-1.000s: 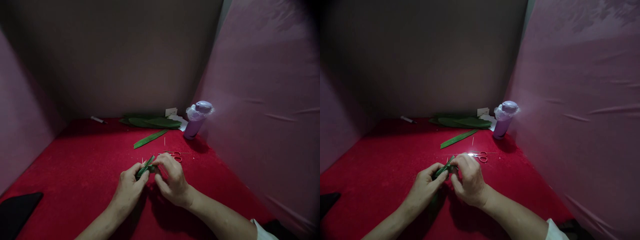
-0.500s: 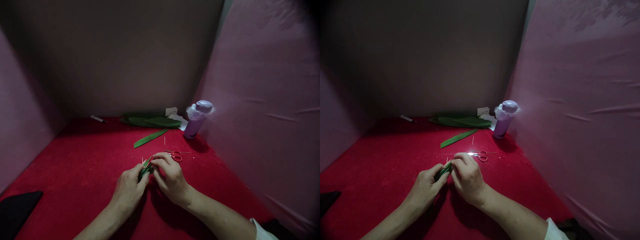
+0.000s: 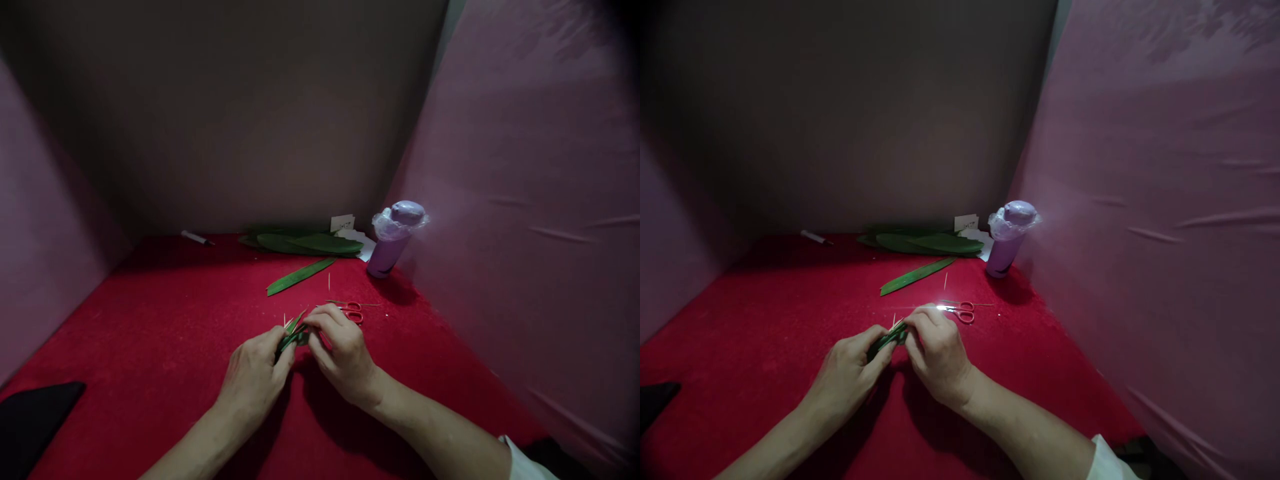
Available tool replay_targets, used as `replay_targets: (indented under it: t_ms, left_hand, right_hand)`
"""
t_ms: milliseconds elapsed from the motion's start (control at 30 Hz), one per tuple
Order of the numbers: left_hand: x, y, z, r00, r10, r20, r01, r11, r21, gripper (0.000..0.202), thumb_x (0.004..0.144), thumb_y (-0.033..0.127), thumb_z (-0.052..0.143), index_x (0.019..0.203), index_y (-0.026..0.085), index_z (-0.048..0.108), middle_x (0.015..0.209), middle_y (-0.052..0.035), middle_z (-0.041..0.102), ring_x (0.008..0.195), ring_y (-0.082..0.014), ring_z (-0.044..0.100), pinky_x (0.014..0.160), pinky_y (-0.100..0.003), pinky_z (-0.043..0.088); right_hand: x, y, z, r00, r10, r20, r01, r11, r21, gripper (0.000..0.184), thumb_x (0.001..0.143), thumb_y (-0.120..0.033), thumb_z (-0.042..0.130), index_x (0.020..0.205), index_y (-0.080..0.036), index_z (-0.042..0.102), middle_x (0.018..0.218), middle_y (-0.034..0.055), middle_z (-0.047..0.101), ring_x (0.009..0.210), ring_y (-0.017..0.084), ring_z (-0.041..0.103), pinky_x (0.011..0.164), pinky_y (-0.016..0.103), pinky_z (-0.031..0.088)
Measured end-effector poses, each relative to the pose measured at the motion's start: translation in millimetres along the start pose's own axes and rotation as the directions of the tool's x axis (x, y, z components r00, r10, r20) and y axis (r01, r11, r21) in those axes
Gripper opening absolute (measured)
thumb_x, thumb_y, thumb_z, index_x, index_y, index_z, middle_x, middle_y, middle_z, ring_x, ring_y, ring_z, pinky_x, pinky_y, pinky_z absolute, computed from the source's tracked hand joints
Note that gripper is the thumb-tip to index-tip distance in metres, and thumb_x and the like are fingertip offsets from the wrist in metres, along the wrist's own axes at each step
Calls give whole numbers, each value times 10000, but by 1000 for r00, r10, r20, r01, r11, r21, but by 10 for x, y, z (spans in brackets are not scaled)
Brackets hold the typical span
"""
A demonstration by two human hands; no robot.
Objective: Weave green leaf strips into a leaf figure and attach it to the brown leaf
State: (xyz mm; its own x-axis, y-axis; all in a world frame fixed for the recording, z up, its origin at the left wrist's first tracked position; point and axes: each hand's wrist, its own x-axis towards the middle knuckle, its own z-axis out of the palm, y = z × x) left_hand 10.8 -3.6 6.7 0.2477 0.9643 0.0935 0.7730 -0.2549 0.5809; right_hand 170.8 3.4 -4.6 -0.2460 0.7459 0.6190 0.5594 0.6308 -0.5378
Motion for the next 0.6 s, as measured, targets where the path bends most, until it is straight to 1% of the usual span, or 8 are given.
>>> replay_targets:
  t_ms: [100,167,300,400,500,600]
  left_hand:
    - [-1,-7,-11,1000,22,18,-22,1000,2,189,845,273,399,716,210,523,639,-7,589,564,-157,518,561,-256,342]
    - [10,-11,-38,998,56,43,-56,998,-9,188,847,265,401,740,212,545,668,-11,606,587,-159,529,574,-257,345]
    - [55,-26,-137,987,119,108,-118,993,-18,188,848,271,410,768,213,570,716,-14,631,620,-162,542,580,-256,343]
    - [71,-46,-194,985,116,125,-120,992,25,205,849,289,408,751,207,568,716,-17,633,615,-163,540,560,-256,331]
    - [63,-59,-209,985,115,132,-121,992,38,215,848,297,405,738,209,568,718,-15,638,618,-161,543,554,-252,326]
    - [60,-57,-215,982,114,153,-118,993,19,209,841,297,411,756,212,583,728,-14,648,616,-157,546,555,-250,326]
  right_hand:
    - [6,-4,-7,1000,0,5,0,1000,21,184,814,-77,454,933,-165,563,900,78,555,850,183,530,754,314,453]
    - [15,-18,-20,1000,11,22,-12,999,46,191,818,-69,444,926,-173,562,900,72,551,847,179,528,751,309,450]
    - [41,-45,-46,994,104,44,-109,987,121,209,814,-27,431,875,-178,563,878,51,542,812,152,526,737,281,443]
    - [45,-43,-46,986,160,56,-166,976,139,206,818,-24,432,847,-179,566,858,40,538,793,143,520,723,271,435]
    - [32,-23,-31,981,175,88,-185,976,118,190,826,-40,437,831,-181,564,788,23,545,738,141,511,697,275,424]
    - [25,1,-15,978,184,96,-196,972,127,188,820,-39,446,815,-181,569,777,17,559,721,136,513,691,274,421]
